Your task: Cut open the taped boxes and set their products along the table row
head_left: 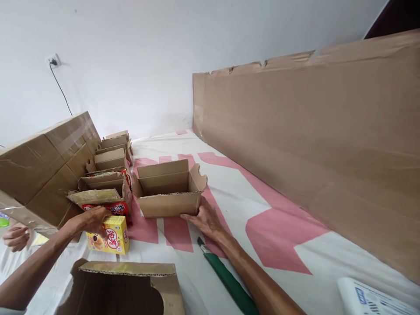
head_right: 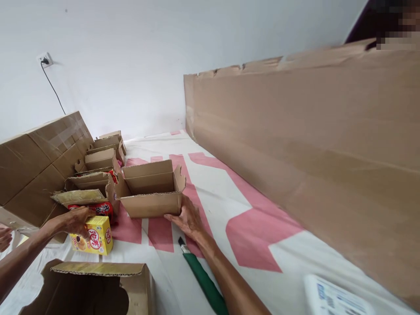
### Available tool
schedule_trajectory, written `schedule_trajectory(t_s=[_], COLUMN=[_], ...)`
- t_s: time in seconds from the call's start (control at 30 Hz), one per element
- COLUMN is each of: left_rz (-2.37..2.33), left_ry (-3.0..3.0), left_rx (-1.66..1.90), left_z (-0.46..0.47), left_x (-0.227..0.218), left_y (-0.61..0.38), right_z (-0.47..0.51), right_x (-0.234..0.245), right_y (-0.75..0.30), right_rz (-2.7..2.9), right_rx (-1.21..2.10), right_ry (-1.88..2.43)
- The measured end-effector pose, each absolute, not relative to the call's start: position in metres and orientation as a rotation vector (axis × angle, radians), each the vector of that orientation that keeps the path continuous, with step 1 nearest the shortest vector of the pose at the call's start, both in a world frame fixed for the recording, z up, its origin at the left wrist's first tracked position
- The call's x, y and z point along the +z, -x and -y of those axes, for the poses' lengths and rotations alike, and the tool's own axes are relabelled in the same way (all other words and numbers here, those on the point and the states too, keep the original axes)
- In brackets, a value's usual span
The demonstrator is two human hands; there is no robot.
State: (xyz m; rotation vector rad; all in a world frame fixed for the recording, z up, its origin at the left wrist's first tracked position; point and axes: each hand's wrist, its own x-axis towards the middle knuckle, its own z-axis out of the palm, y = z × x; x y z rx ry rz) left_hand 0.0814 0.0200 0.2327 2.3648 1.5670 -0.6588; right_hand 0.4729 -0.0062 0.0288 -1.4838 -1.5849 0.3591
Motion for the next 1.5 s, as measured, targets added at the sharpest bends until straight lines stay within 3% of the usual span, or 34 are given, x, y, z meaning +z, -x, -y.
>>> schedule_trajectory(t_s=[0.87,1.23,1.5], left_rz=[-1.675,-1.643,-1.745], left_ry=[-2.242,-2.310,-2.515], left_rx=[-0.627,-0.570,-0.456], left_z=[-0.179,-0.143,-0.056], left_x=[0.227,0.227,0.229], left_y=[-0.107,-0.084,-0.071], right_z=[0.004,0.008,0.007], right_x=[0.029,0.035,0.030], right_y=[-0.475,-0.475,-0.471], right_rz=[1.395,1.438,1.438], right_rx=[0.594,0.598,0.612], right_ry=[1.501,1.441,1.445])
